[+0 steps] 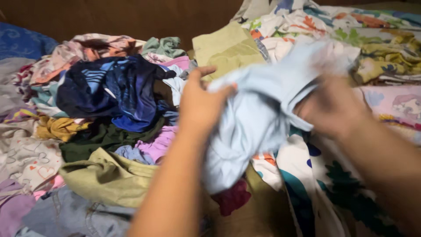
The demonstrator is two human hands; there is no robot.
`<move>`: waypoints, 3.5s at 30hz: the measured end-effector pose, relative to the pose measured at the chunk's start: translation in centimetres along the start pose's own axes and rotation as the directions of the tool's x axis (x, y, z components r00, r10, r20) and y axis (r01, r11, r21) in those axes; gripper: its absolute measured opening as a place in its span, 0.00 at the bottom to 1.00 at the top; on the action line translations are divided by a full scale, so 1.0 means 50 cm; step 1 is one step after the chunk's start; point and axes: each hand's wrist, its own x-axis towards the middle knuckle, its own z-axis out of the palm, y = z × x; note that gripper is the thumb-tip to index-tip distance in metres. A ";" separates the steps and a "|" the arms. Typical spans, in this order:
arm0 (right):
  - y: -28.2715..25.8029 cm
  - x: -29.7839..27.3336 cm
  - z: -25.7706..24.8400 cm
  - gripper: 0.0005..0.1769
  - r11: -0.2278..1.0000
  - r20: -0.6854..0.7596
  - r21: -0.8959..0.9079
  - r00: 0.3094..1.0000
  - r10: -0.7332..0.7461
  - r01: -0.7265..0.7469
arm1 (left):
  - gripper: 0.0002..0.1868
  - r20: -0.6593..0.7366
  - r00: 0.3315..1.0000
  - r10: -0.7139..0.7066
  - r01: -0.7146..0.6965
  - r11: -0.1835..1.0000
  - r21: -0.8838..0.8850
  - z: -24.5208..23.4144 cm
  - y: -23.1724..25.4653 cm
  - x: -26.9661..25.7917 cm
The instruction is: The person folds various pieces of clothing on a bed, including a pink patterned shirt, a white shirt, a light blue shirt, a light green shirt, a blue shirt, and several pairs of underwear. The person picks up each item, smooths it out, folds it, and places it in a pile.
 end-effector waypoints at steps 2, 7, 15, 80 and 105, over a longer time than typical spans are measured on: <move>0.071 -0.023 0.019 0.27 0.908 -0.131 -0.380 0.982 0.138 -0.178 | 0.39 -0.183 0.900 0.396 -0.124 0.635 0.762 0.042 -0.026 -0.036; 0.119 -0.034 0.006 0.29 0.836 -0.544 -0.528 0.816 -0.197 -0.150 | 0.17 0.209 0.943 -0.257 0.192 0.938 0.288 0.112 -0.097 -0.140; 0.017 -0.049 0.045 0.18 0.236 -0.193 -0.963 0.938 -0.287 -0.126 | 0.28 0.037 0.995 0.094 -0.092 0.995 -0.032 0.145 -0.018 -0.126; -0.137 -0.045 -0.003 0.41 -0.306 0.358 -0.930 0.698 -0.620 0.205 | 0.19 0.301 0.949 0.093 -0.193 0.927 0.322 -0.091 0.059 -0.026; -0.169 -0.025 -0.026 0.20 0.319 -0.372 -0.907 0.878 -0.302 -0.274 | 0.24 0.550 0.733 -0.400 0.084 0.856 0.509 -0.163 -0.049 -0.043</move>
